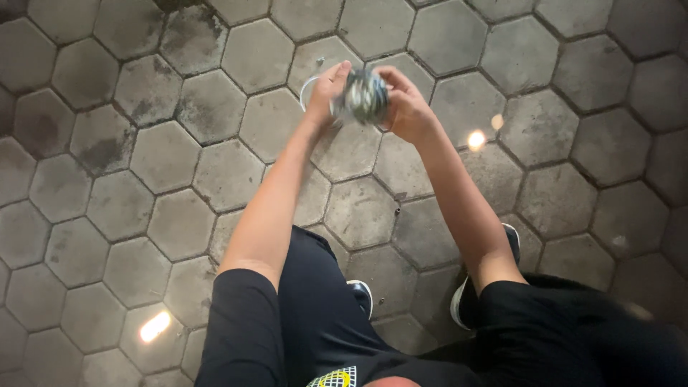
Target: Sorting small metal parts into a plastic cup and wrapping an item with paper and adhesive tape.
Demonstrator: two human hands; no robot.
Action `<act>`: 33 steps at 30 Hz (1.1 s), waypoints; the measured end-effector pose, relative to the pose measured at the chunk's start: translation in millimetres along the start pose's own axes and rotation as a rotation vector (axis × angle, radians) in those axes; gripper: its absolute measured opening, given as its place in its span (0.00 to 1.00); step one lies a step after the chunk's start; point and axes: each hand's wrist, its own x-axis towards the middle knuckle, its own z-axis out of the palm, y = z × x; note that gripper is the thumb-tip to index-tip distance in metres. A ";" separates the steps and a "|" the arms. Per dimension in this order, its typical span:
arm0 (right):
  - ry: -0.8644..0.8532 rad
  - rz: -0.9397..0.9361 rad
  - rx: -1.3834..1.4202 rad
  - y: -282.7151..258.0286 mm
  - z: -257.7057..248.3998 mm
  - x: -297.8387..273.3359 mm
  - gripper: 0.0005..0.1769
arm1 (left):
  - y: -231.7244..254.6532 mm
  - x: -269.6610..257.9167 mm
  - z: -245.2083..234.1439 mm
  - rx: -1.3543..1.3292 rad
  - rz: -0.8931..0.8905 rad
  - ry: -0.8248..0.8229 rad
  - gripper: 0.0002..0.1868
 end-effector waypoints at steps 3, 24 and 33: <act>0.069 -0.153 -0.010 -2.5 15.5 5.5 0.22 | -2.4 -3.3 3.6 0.051 -0.208 0.043 0.12; 0.448 -0.448 -1.668 99.7 -4.9 73.6 0.26 | -88.2 -12.2 -116.5 0.062 -0.916 0.355 0.22; 0.323 -0.554 -1.903 79.8 1.7 72.6 0.19 | 4.1 -50.2 -53.1 1.410 -0.055 0.302 0.34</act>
